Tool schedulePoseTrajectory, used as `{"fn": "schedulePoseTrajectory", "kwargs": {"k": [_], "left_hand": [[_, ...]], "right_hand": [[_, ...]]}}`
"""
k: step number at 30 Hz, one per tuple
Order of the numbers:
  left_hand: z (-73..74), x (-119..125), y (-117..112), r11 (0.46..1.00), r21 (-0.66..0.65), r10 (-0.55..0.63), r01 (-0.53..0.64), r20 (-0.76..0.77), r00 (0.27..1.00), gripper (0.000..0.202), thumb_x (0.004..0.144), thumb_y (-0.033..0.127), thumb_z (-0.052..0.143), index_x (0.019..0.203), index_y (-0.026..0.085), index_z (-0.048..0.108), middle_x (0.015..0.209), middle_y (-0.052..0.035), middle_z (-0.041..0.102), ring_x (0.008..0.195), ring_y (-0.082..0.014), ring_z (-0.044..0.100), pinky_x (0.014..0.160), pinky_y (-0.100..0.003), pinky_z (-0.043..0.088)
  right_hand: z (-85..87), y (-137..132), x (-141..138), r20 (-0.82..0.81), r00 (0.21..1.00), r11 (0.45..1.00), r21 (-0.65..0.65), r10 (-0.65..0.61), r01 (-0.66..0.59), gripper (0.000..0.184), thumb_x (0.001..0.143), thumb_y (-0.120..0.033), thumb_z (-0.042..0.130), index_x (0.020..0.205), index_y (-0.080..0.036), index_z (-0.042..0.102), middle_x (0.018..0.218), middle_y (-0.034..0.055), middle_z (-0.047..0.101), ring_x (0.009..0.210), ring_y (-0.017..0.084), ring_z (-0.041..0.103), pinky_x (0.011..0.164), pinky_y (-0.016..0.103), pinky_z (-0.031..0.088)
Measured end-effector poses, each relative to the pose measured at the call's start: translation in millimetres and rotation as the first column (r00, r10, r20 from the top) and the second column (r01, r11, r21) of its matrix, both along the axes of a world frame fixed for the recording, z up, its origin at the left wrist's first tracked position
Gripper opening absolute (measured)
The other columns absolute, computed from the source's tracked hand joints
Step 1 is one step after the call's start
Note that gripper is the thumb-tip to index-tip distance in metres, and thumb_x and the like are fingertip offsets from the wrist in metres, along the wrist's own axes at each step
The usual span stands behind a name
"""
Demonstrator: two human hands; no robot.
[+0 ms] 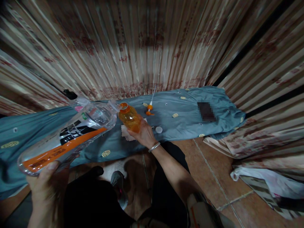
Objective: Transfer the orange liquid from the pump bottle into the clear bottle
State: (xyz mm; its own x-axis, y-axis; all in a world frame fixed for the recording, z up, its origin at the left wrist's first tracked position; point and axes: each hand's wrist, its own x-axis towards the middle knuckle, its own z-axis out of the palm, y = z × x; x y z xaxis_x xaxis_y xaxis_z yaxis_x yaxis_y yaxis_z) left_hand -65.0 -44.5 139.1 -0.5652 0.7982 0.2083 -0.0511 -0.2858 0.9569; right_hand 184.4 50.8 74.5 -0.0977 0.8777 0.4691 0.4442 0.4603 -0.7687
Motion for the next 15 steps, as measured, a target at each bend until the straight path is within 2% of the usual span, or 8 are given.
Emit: {"fn": "schedulePoseTrajectory", "kwargs": {"k": [4, 8, 15], "left_hand": [[-2.9, -1.4, 0.6, 1.000, 0.020, 0.005, -0.005, -0.008, 1.000, 0.052, 0.045, 0.035, 0.088, 0.093, 0.024, 0.070, 0.103, -0.0063, 0.067, 0.097, -0.0297, 0.062, 0.103, -0.070, 0.033], [-3.6, -1.5, 0.7, 0.999, 0.044, -0.015, 0.015, 0.000, 1.000, 0.042, 0.048, 0.031, 0.088, 0.086, 0.023, 0.069, 0.102, -0.0061, 0.067, 0.111, -0.0326, 0.059, 0.107, -0.066, 0.032], [-0.3, 0.9, 2.1, 0.998, 0.059, 0.001, -0.001, -0.015, 1.000, 0.048, 0.045, 0.033, 0.088, 0.087, 0.022, 0.069, 0.101, -0.0048, 0.068, 0.109, -0.0315, 0.061, 0.107, -0.062, 0.035]], "right_hand": [[-0.3, 0.9, -0.2, 0.008, 1.000, 1.000, 0.008, -0.015, 0.015, 0.085, 0.072, -0.001, 0.096, 0.138, -0.018, 0.045, 0.116, 0.0051, 0.060, 0.101, 0.032, 0.061, 0.094, 0.040, 0.052], [-1.0, 1.0, 0.0, -0.026, 1.000, 0.999, 0.043, 0.012, -0.011, 0.089, 0.070, 0.003, 0.096, 0.139, -0.021, 0.045, 0.116, 0.0024, 0.060, 0.101, 0.030, 0.061, 0.092, 0.036, 0.053], [-0.1, 0.1, -0.6, 0.001, 1.000, 1.000, 0.009, -0.017, 0.017, 0.090, 0.070, 0.003, 0.096, 0.139, -0.019, 0.043, 0.115, 0.0042, 0.061, 0.101, 0.031, 0.062, 0.092, 0.038, 0.053]]}}
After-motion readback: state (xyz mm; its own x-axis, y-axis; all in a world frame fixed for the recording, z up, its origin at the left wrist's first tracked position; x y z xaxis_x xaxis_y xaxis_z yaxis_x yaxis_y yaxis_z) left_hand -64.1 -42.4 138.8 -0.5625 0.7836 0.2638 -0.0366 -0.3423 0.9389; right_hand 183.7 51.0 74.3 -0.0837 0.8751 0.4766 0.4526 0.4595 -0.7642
